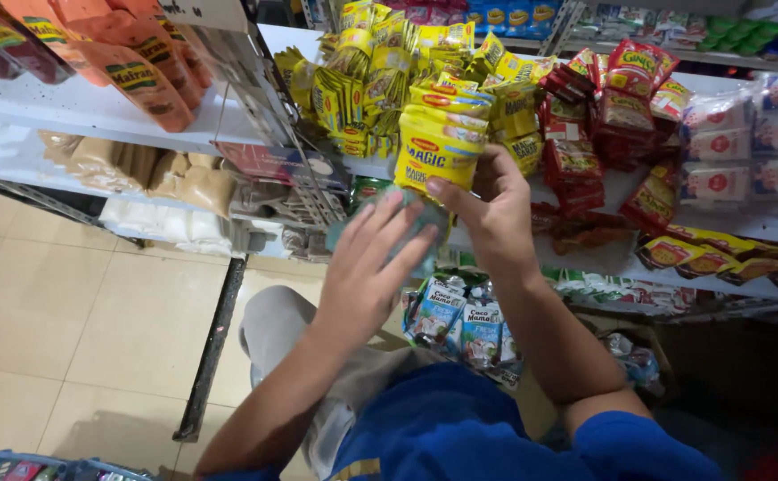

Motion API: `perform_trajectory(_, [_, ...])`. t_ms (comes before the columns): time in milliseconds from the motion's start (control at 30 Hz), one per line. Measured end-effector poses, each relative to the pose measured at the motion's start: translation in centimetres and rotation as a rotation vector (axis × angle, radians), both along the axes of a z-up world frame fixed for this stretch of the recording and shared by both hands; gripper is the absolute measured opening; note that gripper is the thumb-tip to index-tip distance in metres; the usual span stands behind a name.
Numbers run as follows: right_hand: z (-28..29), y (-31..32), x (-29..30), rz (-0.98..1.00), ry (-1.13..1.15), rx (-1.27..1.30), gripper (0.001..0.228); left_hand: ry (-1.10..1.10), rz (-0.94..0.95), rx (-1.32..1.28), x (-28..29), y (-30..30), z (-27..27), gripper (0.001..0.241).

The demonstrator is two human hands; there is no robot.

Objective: Wiping down grocery store shelves and cleaning individual product seasoning packets with a cloth.

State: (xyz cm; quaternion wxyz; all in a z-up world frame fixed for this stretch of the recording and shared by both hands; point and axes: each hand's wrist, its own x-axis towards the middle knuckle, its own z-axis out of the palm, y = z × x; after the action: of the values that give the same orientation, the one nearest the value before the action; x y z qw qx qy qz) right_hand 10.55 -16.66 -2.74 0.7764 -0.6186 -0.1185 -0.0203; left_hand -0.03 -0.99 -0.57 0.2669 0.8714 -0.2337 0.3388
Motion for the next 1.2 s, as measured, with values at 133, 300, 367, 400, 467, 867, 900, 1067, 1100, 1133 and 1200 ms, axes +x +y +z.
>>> perform_trajectory(133, [1.0, -0.3, 0.0, -0.056, 0.022, 0.097, 0.050, -0.099, 0.027, 0.060, -0.4, 0.0, -1.8, 0.038])
perform_trajectory(300, [0.1, -0.8, 1.1, -0.119, 0.093, 0.294, 0.041, 0.017, -0.008, -0.124, -0.1, 2.0, -6.0, 0.038])
perform_trajectory(367, [-0.5, -1.2, 1.5, -0.020, 0.372, 0.669, 0.029, 0.108, -0.016, -0.448, -0.4, 2.1, -5.2, 0.034])
perform_trajectory(400, [-1.1, -1.2, 1.9, -0.023, 0.366, 0.670, 0.029, 0.104, -0.022, -0.446, -0.5, 1.8, -4.9, 0.034])
perform_trajectory(467, [-2.5, -1.3, 2.5, 0.187, 0.533, 0.823, 0.028, 0.277, 0.187, -0.780, -1.0, 1.3, -4.5, 0.035])
perform_trajectory(867, [-4.1, 2.2, -1.2, 0.310, -0.081, 0.360, 0.062, 0.175, 0.043, -1.014, 0.1, -2.4, -2.4, 0.051])
perform_trajectory(900, [-2.6, 1.6, -1.3, 0.311, -0.081, 0.360, 0.062, 0.174, 0.044, -1.014, -0.3, -2.7, -2.6, 0.051])
perform_trajectory(1067, [-3.5, -0.5, 0.5, 0.603, 0.502, 1.185, 0.044, 0.223, 0.030, -0.952, -2.5, -3.4, -4.3, 0.045])
perform_trajectory(1100, [-3.3, -0.7, 0.0, 0.600, 0.504, 1.186, 0.044, 0.226, 0.030, -0.952, -2.3, -3.1, -4.0, 0.045])
perform_trajectory(1133, [-3.1, -0.8, -0.5, 0.693, 0.339, 0.976, 0.050, 0.225, 0.002, -0.977, -2.2, -2.8, -3.8, 0.045])
perform_trajectory(1200, [-2.5, -0.5, -1.7, 0.774, 0.179, 0.758, 0.058, 0.225, -0.026, -1.007, -2.1, -2.5, -3.3, 0.045])
